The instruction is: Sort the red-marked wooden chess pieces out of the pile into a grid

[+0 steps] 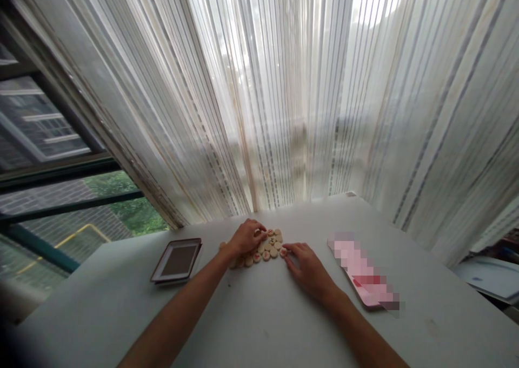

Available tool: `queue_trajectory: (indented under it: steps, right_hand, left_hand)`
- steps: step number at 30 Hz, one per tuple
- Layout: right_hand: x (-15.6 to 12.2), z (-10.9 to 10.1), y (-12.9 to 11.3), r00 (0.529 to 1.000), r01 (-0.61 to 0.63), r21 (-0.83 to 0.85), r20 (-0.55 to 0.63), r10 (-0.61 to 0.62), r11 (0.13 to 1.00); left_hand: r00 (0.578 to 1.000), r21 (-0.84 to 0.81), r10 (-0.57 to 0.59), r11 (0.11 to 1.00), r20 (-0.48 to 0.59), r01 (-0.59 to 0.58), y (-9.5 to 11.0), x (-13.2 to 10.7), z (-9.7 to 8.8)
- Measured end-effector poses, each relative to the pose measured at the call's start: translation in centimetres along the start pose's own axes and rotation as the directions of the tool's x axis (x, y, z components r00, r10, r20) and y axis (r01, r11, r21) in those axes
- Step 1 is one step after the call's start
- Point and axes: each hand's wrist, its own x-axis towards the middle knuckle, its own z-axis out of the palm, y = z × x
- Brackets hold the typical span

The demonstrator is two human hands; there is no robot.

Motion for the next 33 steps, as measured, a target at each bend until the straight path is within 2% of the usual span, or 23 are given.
queue_trajectory:
  steps: [15,24,29,33]
  right_hand:
    - [0.0,-0.2,-0.2,0.999,-0.025,0.03,0.021,0.025,0.999]
    - [0.0,0.1,0.2,0.999,-0.034,0.057,0.003,0.034,0.998]
    - [0.0,-0.1,0.1,0.999,-0.044,0.056,0.007,0.043,0.997]
    - [0.1,-0.2,0.2,0.999,-0.045,0.045,0.015,0.044,0.998]
  left_hand:
    - [0.997,-0.042,-0.064,0.997,0.05,0.066,-0.7,0.0,0.6]
    - [0.996,-0.087,-0.088,0.992,-0.008,0.086,-0.4,0.7,0.8]
    - [0.993,-0.187,-0.07,0.981,-0.097,0.051,0.3,0.0,-0.6]
    - [0.987,-0.264,-0.021,0.964,-0.157,-0.022,1.2,-3.3,-2.6]
